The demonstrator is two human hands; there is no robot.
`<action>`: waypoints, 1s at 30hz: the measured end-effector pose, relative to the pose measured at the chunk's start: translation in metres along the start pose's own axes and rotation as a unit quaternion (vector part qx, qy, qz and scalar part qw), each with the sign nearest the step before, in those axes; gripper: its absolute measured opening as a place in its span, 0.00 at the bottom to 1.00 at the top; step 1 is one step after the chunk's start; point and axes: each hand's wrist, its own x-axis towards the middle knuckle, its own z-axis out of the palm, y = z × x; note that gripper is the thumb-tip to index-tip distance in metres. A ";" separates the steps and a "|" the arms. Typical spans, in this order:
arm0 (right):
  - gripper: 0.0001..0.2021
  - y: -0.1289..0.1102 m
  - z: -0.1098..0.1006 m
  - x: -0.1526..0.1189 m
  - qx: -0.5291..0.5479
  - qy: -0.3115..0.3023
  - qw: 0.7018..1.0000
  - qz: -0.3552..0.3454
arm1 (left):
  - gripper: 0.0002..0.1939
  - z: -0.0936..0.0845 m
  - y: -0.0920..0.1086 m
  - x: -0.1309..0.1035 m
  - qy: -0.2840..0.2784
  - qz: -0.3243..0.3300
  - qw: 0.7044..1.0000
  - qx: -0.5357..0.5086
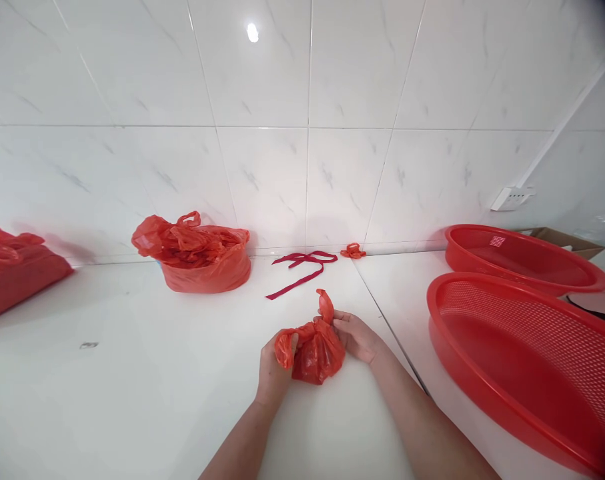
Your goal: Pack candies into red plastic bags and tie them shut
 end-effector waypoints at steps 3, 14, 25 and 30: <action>0.16 0.002 -0.003 0.001 0.008 0.036 0.999 0.007 | 0.17 -0.001 0.003 -0.002 -0.014 -0.013 1.000 -0.004; 0.11 0.004 -0.004 0.001 0.088 0.092 0.992 -0.009 | 0.22 0.004 0.007 -0.003 -0.011 -0.022 0.999 -0.033; 0.14 -0.001 -0.002 0.002 0.043 0.116 0.991 -0.045 | 0.20 0.006 0.013 -0.007 -0.059 -0.013 0.997 -0.047; 0.16 -0.002 0.000 -0.001 0.031 0.083 0.995 -0.052 | 0.19 0.002 0.008 -0.005 -0.073 -0.034 0.995 -0.053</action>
